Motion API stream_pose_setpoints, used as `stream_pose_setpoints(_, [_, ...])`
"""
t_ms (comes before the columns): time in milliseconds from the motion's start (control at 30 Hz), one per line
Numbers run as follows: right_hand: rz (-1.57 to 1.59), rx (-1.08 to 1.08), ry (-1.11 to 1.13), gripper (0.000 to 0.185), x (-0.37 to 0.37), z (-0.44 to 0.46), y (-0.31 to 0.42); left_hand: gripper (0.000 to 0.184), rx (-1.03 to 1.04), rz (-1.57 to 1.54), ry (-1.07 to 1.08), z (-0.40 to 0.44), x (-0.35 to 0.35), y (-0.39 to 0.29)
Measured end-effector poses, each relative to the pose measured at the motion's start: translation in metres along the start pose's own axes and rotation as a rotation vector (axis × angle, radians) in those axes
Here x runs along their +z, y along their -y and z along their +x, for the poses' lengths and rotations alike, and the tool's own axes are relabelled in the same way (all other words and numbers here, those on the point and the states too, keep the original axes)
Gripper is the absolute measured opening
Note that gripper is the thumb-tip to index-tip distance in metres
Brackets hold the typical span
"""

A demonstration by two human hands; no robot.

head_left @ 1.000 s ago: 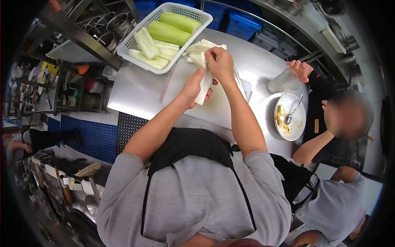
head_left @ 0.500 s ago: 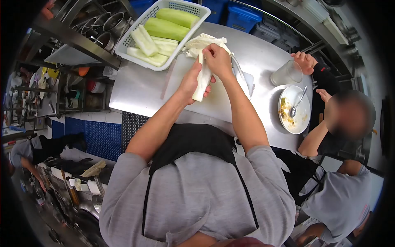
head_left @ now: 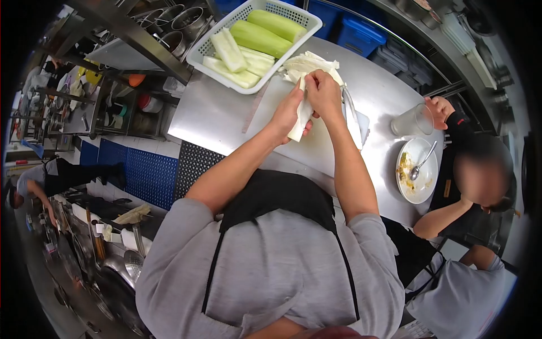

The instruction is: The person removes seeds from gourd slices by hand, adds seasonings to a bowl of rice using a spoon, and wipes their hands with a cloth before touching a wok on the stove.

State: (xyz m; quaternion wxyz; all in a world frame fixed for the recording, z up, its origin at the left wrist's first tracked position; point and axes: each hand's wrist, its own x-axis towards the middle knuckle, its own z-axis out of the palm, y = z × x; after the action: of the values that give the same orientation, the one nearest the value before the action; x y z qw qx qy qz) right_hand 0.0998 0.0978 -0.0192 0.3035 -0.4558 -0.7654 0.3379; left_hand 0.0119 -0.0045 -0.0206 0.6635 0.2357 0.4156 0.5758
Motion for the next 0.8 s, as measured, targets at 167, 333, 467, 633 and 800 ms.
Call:
stream_pose_setpoints(167, [0.036, 0.002, 0.051, 0.018, 0.006, -0.009, -0.002, 0.051, 0.015, 0.008, -0.041, 0.005, -0.008, 0.002])
stream_pose_setpoints(333, [0.049, -0.137, 0.018, 0.018, 0.018, -0.027, -0.007, 0.045, -0.003, 0.037, -0.071, 0.015, -0.03, 0.005])
stream_pose_setpoints(467, [0.234, 0.051, 0.121, 0.017, 0.011, -0.031, 0.002, 0.047, -0.037, -0.048, 0.007, 0.018, -0.041, 0.005])
stream_pose_setpoints(633, [0.107, -0.155, -0.139, 0.019, 0.016, -0.006, -0.005, 0.051, -0.03, 0.074, -0.029, 0.01, -0.032, 0.001])
stream_pose_setpoints(800, [0.069, -0.116, -0.035, 0.018, 0.019, -0.021, -0.007, 0.048, 0.01, 0.091, -0.008, 0.012, -0.034, -0.006])
